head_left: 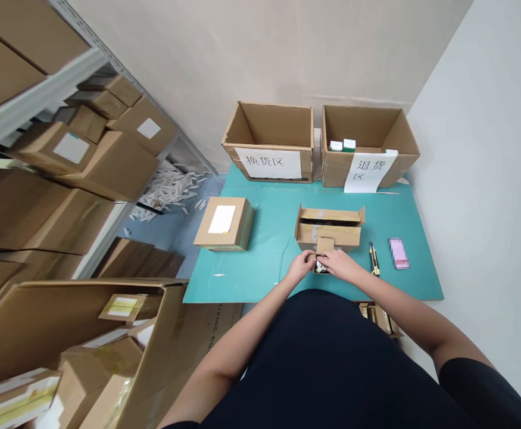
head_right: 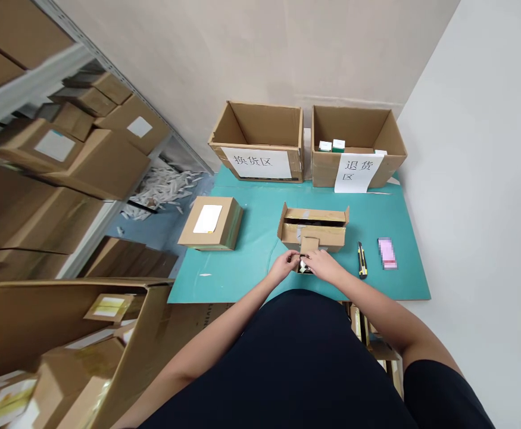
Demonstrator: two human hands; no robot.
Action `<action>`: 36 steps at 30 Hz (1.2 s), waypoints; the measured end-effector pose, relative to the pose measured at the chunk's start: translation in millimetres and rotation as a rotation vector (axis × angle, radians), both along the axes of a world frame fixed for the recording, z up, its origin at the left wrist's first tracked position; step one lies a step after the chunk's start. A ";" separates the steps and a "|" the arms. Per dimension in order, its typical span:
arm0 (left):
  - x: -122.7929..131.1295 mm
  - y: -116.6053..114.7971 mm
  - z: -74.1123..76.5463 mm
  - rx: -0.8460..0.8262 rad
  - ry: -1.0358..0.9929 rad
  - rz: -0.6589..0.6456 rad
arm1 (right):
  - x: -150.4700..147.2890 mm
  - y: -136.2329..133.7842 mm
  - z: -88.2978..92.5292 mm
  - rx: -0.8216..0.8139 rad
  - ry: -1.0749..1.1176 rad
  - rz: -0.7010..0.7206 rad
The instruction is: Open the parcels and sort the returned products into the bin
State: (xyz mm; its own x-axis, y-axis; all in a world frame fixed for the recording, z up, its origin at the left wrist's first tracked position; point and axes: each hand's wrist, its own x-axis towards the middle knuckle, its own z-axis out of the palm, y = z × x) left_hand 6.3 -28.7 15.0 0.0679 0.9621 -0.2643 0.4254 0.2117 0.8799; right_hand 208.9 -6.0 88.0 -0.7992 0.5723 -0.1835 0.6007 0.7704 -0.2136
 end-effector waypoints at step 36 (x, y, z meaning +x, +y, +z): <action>-7.6 22.5 17.6 -0.016 0.039 0.073 | 19.0 21.6 124.4 -0.330 0.576 -0.326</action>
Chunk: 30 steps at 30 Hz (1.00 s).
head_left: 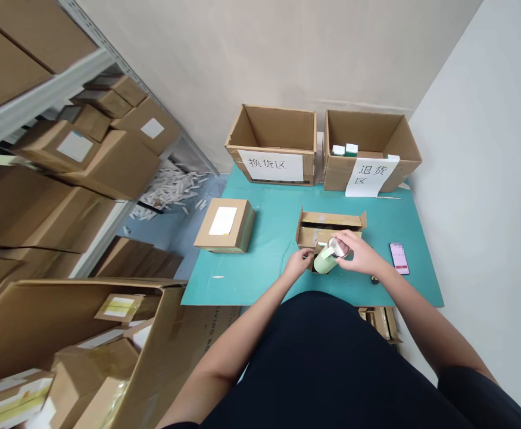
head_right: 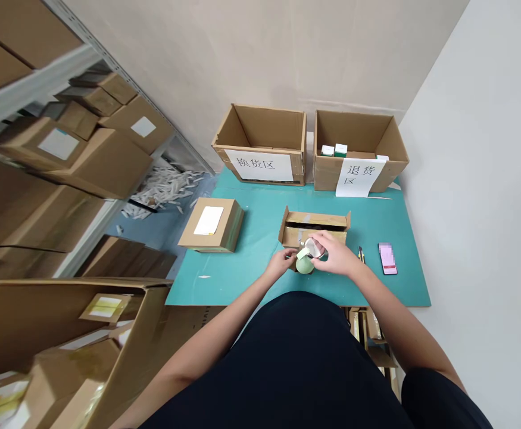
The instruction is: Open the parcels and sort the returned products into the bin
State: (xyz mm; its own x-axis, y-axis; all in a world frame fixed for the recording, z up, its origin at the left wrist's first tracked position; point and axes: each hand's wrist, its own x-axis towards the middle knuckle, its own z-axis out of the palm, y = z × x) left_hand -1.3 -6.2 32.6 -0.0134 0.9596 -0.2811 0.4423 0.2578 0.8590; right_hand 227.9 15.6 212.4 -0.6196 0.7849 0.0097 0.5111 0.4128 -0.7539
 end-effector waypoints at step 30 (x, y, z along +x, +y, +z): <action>23.5 -33.6 129.0 0.221 -0.261 -0.132 | -29.4 18.8 25.2 -0.330 0.746 -0.213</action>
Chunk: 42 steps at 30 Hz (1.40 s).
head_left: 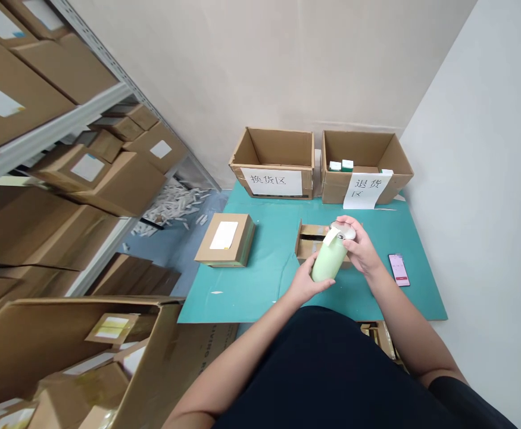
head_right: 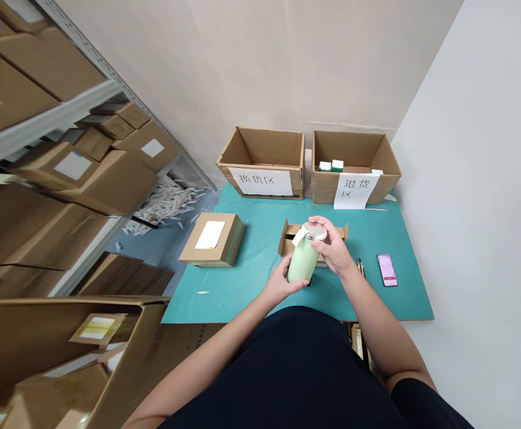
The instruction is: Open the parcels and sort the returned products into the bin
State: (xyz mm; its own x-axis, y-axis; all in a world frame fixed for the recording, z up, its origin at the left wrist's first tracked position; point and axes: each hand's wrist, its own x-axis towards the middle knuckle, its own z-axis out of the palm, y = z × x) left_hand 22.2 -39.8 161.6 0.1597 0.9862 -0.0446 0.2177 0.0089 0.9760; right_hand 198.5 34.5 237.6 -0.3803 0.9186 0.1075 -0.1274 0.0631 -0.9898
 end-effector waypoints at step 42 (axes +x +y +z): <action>-6.9 -7.7 9.7 -0.323 -0.587 -0.172 | -10.0 -6.2 -2.9 -0.350 0.453 -0.059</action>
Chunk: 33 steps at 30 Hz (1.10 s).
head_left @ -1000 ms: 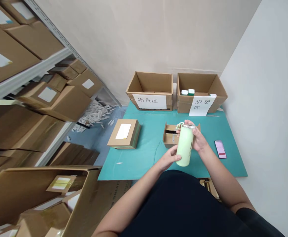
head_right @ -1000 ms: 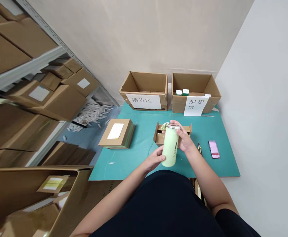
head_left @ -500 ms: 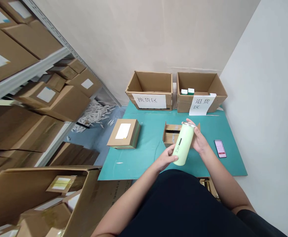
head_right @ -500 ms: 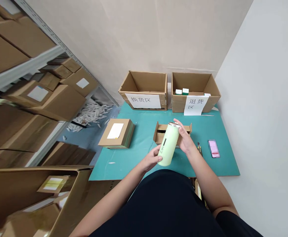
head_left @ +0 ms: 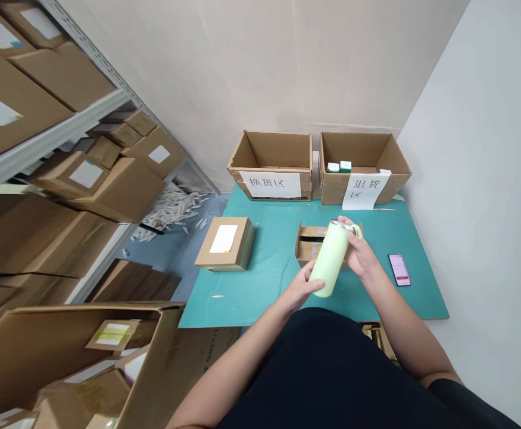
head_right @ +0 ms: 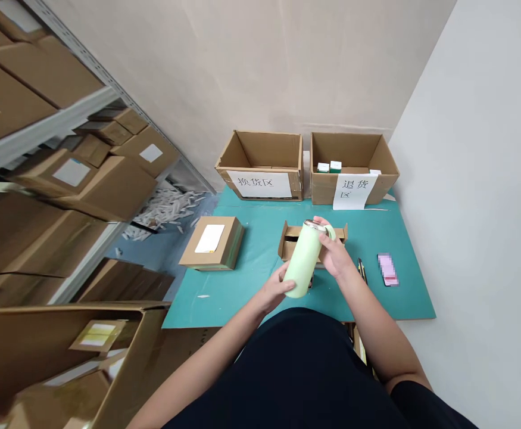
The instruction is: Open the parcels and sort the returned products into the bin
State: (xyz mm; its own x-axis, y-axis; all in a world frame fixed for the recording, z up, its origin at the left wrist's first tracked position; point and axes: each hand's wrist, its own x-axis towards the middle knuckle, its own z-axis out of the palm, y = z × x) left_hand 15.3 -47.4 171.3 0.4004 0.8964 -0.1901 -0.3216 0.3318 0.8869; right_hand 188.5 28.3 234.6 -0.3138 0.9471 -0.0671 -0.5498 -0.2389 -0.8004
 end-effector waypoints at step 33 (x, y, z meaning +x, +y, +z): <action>-0.6 5.1 -24.5 0.129 0.216 0.080 | -2.0 0.8 -3.3 0.091 -0.267 -0.003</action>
